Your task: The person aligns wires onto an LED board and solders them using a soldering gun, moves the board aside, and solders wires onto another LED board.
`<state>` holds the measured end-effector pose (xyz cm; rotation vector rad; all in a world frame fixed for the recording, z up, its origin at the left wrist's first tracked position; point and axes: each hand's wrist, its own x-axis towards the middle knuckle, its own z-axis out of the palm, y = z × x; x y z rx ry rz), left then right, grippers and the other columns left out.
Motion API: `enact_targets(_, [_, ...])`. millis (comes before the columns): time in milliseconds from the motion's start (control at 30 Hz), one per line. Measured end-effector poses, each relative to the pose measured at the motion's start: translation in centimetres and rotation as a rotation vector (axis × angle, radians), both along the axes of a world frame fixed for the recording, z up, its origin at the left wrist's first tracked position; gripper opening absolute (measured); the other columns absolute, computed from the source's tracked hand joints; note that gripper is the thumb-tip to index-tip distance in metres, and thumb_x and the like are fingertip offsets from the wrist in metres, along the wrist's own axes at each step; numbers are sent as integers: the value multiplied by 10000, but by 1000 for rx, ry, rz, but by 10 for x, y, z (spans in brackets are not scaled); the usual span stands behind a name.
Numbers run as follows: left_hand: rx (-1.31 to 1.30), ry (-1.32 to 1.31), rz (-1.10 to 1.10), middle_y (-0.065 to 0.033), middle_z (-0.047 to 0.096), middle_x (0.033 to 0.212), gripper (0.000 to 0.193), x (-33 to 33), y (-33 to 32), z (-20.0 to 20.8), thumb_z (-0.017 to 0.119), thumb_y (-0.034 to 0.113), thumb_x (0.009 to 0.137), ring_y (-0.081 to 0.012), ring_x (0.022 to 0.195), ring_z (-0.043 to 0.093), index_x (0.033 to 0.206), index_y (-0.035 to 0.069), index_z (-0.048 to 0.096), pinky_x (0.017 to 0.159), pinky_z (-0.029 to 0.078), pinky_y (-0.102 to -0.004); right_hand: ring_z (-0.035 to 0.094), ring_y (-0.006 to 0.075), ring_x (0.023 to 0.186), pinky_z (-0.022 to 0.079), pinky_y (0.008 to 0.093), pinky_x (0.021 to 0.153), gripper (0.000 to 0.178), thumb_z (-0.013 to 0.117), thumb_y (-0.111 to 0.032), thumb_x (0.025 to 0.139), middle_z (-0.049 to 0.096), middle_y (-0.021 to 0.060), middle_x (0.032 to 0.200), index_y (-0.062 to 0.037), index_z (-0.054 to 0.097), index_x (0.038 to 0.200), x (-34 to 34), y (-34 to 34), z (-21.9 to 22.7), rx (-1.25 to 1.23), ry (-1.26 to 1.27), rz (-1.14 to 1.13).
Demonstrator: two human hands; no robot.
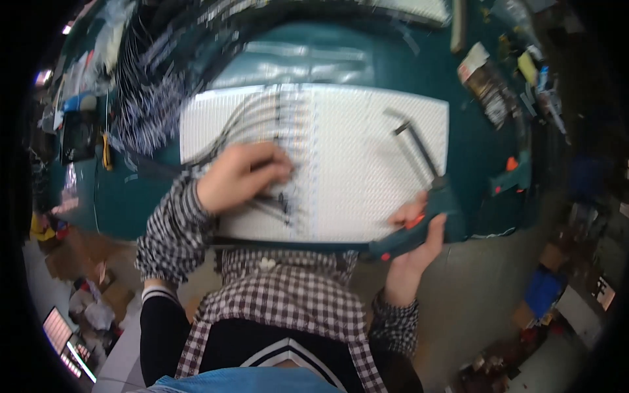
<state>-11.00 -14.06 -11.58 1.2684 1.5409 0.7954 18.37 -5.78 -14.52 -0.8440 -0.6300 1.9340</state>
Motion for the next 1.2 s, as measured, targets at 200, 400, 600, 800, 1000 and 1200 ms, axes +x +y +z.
enact_targets(200, [54, -122, 55, -56, 592, 789, 105, -1, -5, -8, 560, 63, 823, -103, 636, 545, 907, 9, 596, 571, 440, -218, 488, 167, 719, 435, 324, 664, 535, 452, -457, 874, 494, 39, 764, 14, 435, 1126, 6, -9, 0, 55, -69, -7])
enact_targets(400, [336, 659, -300, -72, 529, 764, 137, 2, -5, 5, 583, 93, 736, -210, 704, 577, 866, 52, 578, 553, 466, -301, 435, 150, 744, 408, 289, 704, 537, 484, -446, 864, 443, 30, 790, 13, 427, 1138, -4, -13, 5, 128, -164, 21])
enact_targets(600, [566, 842, -434, -69, 503, 860, 193, -7, 1, -10, 545, 93, 719, -216, 667, 554, 909, 59, 537, 554, 460, -301, 460, 157, 740, 423, 308, 677, 558, 442, -487, 868, 457, 22, 780, 10, 442, 1121, -6, -14, 3, 94, -273, -100])
enact_targets(800, [814, 601, -270, -77, 508, 802, 131, -11, 11, -23, 555, 104, 735, -247, 701, 563, 857, 64, 528, 586, 466, -322, 418, 152, 749, 403, 295, 677, 574, 450, -504, 858, 420, 13, 780, 7, 440, 1121, 1, -10, 0, 139, -144, -20])
enact_targets(1000, [418, 358, -4, -76, 502, 741, 109, 11, 0, -21, 612, 13, 739, -223, 605, 514, 819, 30, 539, 539, 419, -281, 461, 167, 766, 441, 301, 686, 578, 437, -503, 865, 456, 29, 795, 11, 437, 1130, -2, -11, 2, 140, -240, -67])
enact_targets(1200, [390, 589, 81, -66, 513, 734, 113, 28, -2, -23, 622, 11, 719, -201, 598, 549, 797, 40, 545, 519, 444, -269, 486, 176, 775, 471, 312, 685, 579, 437, -482, 872, 459, 41, 786, 26, 420, 1149, 3, -22, 19, 164, -367, -78])
